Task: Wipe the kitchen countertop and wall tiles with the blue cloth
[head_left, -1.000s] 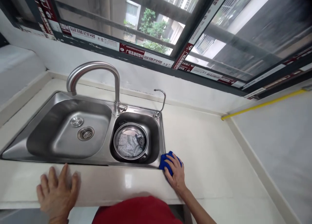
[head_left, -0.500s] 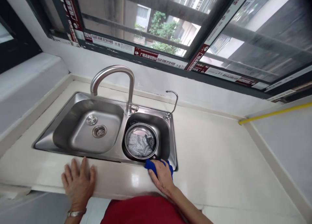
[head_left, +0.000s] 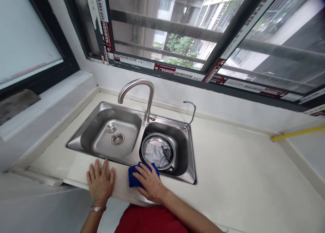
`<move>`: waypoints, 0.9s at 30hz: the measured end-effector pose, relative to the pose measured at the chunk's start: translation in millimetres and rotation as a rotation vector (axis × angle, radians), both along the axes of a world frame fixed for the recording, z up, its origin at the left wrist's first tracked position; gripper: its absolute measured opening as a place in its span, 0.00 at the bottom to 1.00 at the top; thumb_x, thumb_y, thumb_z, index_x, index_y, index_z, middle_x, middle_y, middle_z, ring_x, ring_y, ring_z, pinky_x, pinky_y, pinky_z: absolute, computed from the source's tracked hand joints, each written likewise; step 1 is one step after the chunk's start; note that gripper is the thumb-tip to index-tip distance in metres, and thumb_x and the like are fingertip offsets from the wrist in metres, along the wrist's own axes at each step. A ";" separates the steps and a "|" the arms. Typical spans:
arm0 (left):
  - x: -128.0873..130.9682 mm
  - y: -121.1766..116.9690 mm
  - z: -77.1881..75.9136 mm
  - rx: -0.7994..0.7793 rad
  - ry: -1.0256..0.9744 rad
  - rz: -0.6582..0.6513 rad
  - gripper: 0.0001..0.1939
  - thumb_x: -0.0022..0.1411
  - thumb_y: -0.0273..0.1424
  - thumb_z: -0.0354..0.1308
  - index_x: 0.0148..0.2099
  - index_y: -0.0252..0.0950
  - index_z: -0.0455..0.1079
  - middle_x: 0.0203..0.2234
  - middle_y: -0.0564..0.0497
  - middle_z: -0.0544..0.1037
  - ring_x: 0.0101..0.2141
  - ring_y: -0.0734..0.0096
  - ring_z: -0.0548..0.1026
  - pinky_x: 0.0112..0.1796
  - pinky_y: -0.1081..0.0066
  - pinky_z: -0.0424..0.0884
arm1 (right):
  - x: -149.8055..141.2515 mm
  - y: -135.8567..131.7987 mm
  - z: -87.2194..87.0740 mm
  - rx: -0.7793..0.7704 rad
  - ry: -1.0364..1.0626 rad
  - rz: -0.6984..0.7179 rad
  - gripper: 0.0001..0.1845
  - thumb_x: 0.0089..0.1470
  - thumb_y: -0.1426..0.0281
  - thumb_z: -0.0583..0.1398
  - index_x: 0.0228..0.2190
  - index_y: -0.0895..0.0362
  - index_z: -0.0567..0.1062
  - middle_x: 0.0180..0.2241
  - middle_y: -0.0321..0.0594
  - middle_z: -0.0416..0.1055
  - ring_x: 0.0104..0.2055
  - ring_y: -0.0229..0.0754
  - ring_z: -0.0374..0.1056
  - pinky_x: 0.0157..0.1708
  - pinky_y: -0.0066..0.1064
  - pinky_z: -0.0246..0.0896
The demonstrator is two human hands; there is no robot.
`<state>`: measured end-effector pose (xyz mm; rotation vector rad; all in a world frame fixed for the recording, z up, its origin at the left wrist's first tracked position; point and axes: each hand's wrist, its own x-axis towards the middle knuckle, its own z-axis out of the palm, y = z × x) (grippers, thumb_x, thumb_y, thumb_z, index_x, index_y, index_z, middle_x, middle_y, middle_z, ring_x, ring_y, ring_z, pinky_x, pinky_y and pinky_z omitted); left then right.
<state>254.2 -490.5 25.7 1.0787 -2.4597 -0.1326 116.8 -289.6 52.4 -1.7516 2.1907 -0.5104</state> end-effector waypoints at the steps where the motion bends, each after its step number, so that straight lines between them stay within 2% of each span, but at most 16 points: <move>1: 0.1 0.2 0.4 -0.001 0.000 0.001 0.26 0.67 0.38 0.50 0.64 0.35 0.64 0.67 0.34 0.57 0.69 0.43 0.47 0.64 0.43 0.51 | -1.4 8.0 0.8 0.000 0.008 0.008 0.33 0.63 0.57 0.55 0.65 0.50 0.54 0.68 0.43 0.51 0.71 0.53 0.39 0.67 0.62 0.34; 7: 1.9 -1.6 -6.2 -0.011 0.023 -0.001 0.27 0.66 0.37 0.52 0.65 0.35 0.63 0.67 0.35 0.56 0.69 0.43 0.47 0.64 0.42 0.50 | -10.3 75.1 -5.1 0.018 0.121 -0.062 0.32 0.64 0.61 0.53 0.66 0.48 0.54 0.69 0.40 0.49 0.71 0.51 0.40 0.67 0.57 0.39; 10: 2.8 -2.5 -9.3 -0.015 0.018 -0.001 0.27 0.66 0.38 0.52 0.65 0.36 0.63 0.68 0.35 0.56 0.69 0.44 0.47 0.64 0.43 0.50 | -13.0 95.2 -10.4 0.031 0.154 -0.098 0.32 0.64 0.60 0.52 0.66 0.48 0.54 0.69 0.42 0.50 0.71 0.52 0.43 0.66 0.56 0.41; 12: 3.2 -2.9 -9.6 -0.013 0.010 0.001 0.27 0.67 0.38 0.52 0.65 0.36 0.63 0.68 0.35 0.57 0.69 0.43 0.47 0.64 0.43 0.51 | -10.9 91.1 -11.3 0.062 0.142 -0.151 0.31 0.65 0.60 0.52 0.66 0.48 0.54 0.69 0.43 0.50 0.70 0.53 0.45 0.65 0.56 0.43; 15: 3.3 -3.2 -8.3 -0.002 0.006 0.004 0.26 0.67 0.39 0.51 0.65 0.37 0.63 0.68 0.35 0.56 0.69 0.44 0.46 0.64 0.43 0.51 | 0.1 58.4 -9.0 0.116 0.092 -0.217 0.30 0.64 0.60 0.52 0.65 0.49 0.56 0.68 0.45 0.52 0.69 0.54 0.47 0.64 0.58 0.45; 19: 2.0 -1.5 -5.8 -0.004 0.024 0.005 0.26 0.67 0.39 0.50 0.64 0.36 0.64 0.68 0.35 0.57 0.69 0.44 0.47 0.64 0.43 0.51 | 20.3 2.1 -3.9 0.100 0.040 -0.186 0.33 0.63 0.57 0.54 0.65 0.52 0.56 0.69 0.50 0.49 0.70 0.59 0.43 0.65 0.64 0.40; 21: 1.9 -0.2 -5.2 -0.015 0.032 0.009 0.25 0.68 0.39 0.49 0.64 0.36 0.65 0.67 0.36 0.58 0.68 0.45 0.49 0.64 0.44 0.52 | 26.0 -12.6 -0.8 0.040 0.010 -0.144 0.34 0.62 0.56 0.55 0.65 0.52 0.56 0.69 0.49 0.47 0.71 0.60 0.39 0.65 0.65 0.38; 24: 4.3 -1.1 -7.0 -0.029 0.025 0.012 0.25 0.68 0.38 0.49 0.63 0.36 0.66 0.66 0.36 0.59 0.68 0.45 0.49 0.64 0.44 0.54 | 22.8 -6.3 1.7 -0.082 -0.088 -0.081 0.29 0.64 0.59 0.53 0.64 0.48 0.58 0.69 0.43 0.51 0.71 0.54 0.40 0.66 0.62 0.39; 25: 5.7 -2.6 -8.4 -0.032 0.020 0.009 0.25 0.68 0.38 0.49 0.63 0.36 0.66 0.67 0.35 0.59 0.68 0.44 0.49 0.64 0.44 0.54 | 18.3 2.9 0.7 -0.131 -0.120 -0.113 0.27 0.65 0.61 0.52 0.64 0.47 0.59 0.67 0.42 0.54 0.71 0.51 0.44 0.67 0.61 0.40; 27: 8.2 -6.0 -11.2 -0.027 0.007 0.000 0.25 0.68 0.38 0.49 0.63 0.36 0.65 0.67 0.35 0.59 0.68 0.43 0.49 0.64 0.43 0.54 | 4.4 30.3 -5.2 -0.257 -0.158 -0.275 0.23 0.67 0.64 0.49 0.61 0.46 0.62 0.63 0.41 0.62 0.67 0.48 0.53 0.66 0.59 0.44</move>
